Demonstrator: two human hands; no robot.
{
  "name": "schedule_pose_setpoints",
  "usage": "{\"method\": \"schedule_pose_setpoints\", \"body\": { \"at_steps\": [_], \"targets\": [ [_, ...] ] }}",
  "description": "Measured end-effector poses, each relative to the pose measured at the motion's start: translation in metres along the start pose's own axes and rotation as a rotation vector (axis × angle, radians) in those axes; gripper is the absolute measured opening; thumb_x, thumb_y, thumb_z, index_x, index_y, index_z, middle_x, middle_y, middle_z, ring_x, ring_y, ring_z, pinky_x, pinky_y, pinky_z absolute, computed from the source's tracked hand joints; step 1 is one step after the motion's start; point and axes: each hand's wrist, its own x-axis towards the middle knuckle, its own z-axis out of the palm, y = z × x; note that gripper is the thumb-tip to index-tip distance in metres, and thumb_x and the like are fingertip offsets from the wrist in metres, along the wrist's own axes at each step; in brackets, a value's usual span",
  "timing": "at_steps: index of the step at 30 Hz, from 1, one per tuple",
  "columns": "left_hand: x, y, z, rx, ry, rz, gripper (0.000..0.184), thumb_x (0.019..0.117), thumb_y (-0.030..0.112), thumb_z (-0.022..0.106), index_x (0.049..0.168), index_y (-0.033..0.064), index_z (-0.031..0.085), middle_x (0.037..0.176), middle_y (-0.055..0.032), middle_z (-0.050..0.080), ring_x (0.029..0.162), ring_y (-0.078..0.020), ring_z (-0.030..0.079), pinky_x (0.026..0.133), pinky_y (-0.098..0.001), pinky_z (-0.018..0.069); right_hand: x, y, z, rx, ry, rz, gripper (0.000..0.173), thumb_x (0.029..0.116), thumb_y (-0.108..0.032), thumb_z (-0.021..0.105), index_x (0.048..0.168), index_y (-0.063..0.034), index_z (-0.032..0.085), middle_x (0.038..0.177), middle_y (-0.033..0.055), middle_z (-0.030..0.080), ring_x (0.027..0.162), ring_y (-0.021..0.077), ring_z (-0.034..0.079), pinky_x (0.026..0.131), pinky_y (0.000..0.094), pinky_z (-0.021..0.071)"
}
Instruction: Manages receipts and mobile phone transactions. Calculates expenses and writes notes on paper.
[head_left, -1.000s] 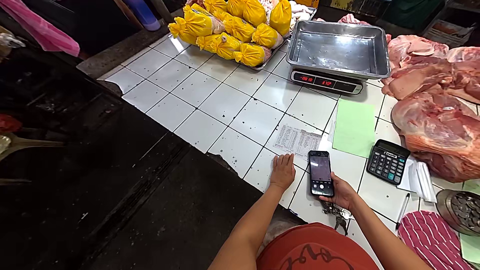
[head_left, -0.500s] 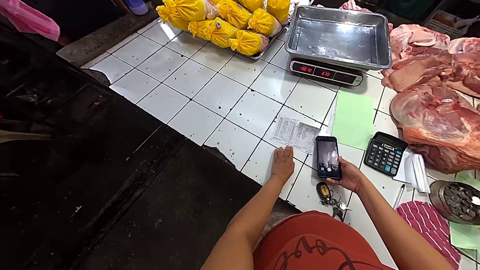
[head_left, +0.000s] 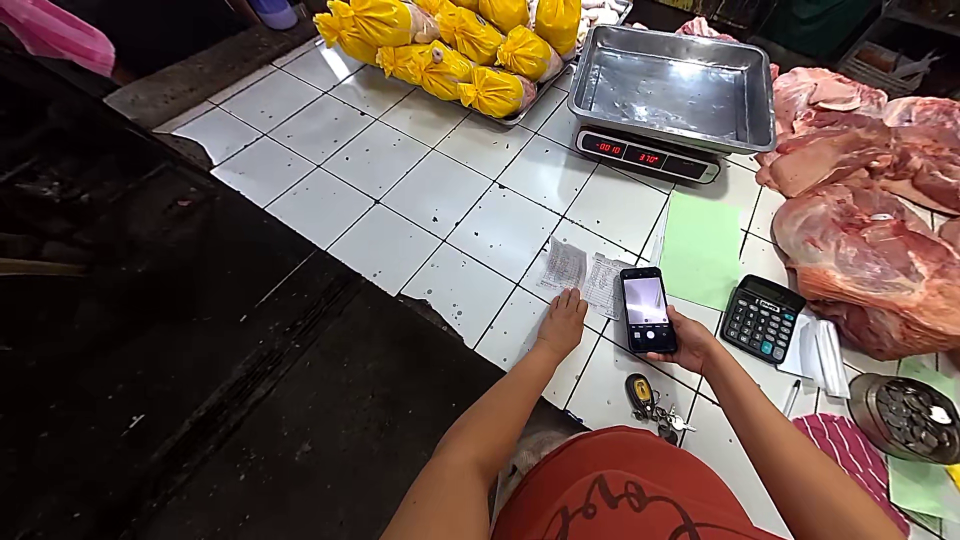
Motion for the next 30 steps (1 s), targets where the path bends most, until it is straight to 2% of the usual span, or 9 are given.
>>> {"method": "schedule_pose_setpoints", "body": {
  "at_steps": [7, 11, 14, 17, 21, 23, 25, 27, 30],
  "targets": [
    [0.009, 0.004, -0.012, -0.019, 0.014, -0.013, 0.044, 0.1061, 0.011, 0.038, 0.146, -0.0067, 0.045, 0.155, -0.0269, 0.041, 0.146, -0.0408, 0.039, 0.119, -0.0499, 0.032, -0.002, 0.027, -0.039, 0.113, 0.105, -0.026, 0.061, 0.1091, -0.056, 0.021, 0.14, -0.0107, 0.048, 0.114, 0.0203, 0.066, 0.087, 0.032, 0.071, 0.065, 0.044, 0.06],
    [0.022, 0.003, -0.011, -0.02, 0.079, -0.029, 0.055, 0.1065, 0.016, 0.036, 0.16, 0.0034, 0.031, 0.149, -0.0241, 0.049, 0.138, -0.0406, 0.048, 0.113, -0.0513, 0.0371, -0.007, 0.047, -0.056, 0.134, 0.106, -0.016, 0.062, 0.1084, -0.058, 0.019, 0.139, -0.0131, 0.049, 0.113, 0.0191, 0.068, 0.085, 0.0315, 0.072, 0.061, 0.0425, 0.0599],
    [0.027, 0.006, -0.007, -0.001, 0.091, -0.049, 0.052, 0.1075, 0.018, 0.037, 0.157, 0.0033, 0.037, 0.15, -0.0232, 0.049, 0.138, -0.0415, 0.047, 0.113, -0.0538, 0.0367, -0.009, 0.055, -0.056, 0.121, 0.125, -0.019, 0.062, 0.1084, -0.058, 0.02, 0.142, -0.014, 0.047, 0.118, 0.0209, 0.066, 0.09, 0.0348, 0.071, 0.065, 0.0469, 0.0603],
    [0.026, 0.008, -0.01, 0.014, 0.073, -0.061, 0.052, 0.1072, 0.016, 0.037, 0.157, 0.0029, 0.037, 0.152, -0.024, 0.047, 0.139, -0.0421, 0.045, 0.114, -0.0532, 0.0353, -0.013, 0.054, -0.052, -0.32, 0.297, -0.21, 0.05, 0.1141, -0.038, 0.027, 0.154, -0.0089, 0.037, 0.137, 0.024, 0.058, 0.115, 0.0369, 0.064, 0.089, 0.0536, 0.055],
    [0.026, 0.007, -0.009, 0.022, 0.05, -0.074, 0.054, 0.1063, 0.014, 0.038, 0.159, 0.0032, 0.034, 0.155, -0.0229, 0.044, 0.142, -0.0401, 0.043, 0.117, -0.0506, 0.0332, -0.017, 0.042, -0.03, -1.118, 0.562, -0.816, 0.049, 0.1053, -0.021, 0.052, 0.147, 0.0047, 0.049, 0.149, 0.0301, 0.049, 0.134, 0.046, 0.053, 0.108, 0.0615, 0.0437],
    [0.026, 0.005, -0.007, 0.018, 0.054, -0.069, 0.054, 0.106, 0.013, 0.039, 0.159, 0.0031, 0.033, 0.156, -0.0229, 0.043, 0.143, -0.0402, 0.041, 0.118, -0.0506, 0.0321, -0.005, 0.023, -0.006, -1.271, 0.402, -1.11, 0.036, 0.1042, -0.014, 0.051, 0.133, 0.0033, 0.064, 0.143, 0.0264, 0.057, 0.136, 0.044, 0.053, 0.113, 0.0592, 0.0403],
    [0.024, 0.003, -0.004, -0.002, 0.065, -0.052, 0.054, 0.1053, 0.012, 0.041, 0.158, 0.0021, 0.034, 0.157, -0.0236, 0.042, 0.144, -0.0413, 0.041, 0.119, -0.0522, 0.0318, 0.012, 0.0, 0.023, -1.421, 0.172, -1.171, 0.035, 0.1049, -0.011, 0.049, 0.134, -0.0019, 0.065, 0.148, 0.0207, 0.056, 0.141, 0.0398, 0.049, 0.118, 0.0562, 0.0354],
    [0.022, 0.002, -0.005, -0.011, 0.051, -0.051, 0.054, 0.1057, 0.013, 0.04, 0.159, 0.0024, 0.033, 0.159, -0.0229, 0.04, 0.146, -0.0404, 0.039, 0.119, -0.0513, 0.031, 0.03, -0.022, 0.049, -1.569, -0.007, -1.034, 0.044, 0.105, -0.015, 0.051, 0.148, -0.0072, 0.053, 0.16, 0.0163, 0.042, 0.151, 0.0361, 0.035, 0.123, 0.0562, 0.0243],
    [0.018, 0.001, -0.007, -0.071, 0.07, -0.047, 0.057, 0.1054, 0.011, 0.039, 0.16, 0.0031, 0.029, 0.158, -0.0227, 0.041, 0.147, -0.039, 0.039, 0.121, -0.0493, 0.0296, 0.056, -0.039, 0.064, -1.651, -0.056, -0.779, 0.073, 0.1003, -0.033, 0.064, 0.163, -0.0138, 0.03, 0.171, 0.0127, 0.019, 0.158, 0.0364, 0.014, 0.123, 0.0661, 0.0106]
  ]
}}
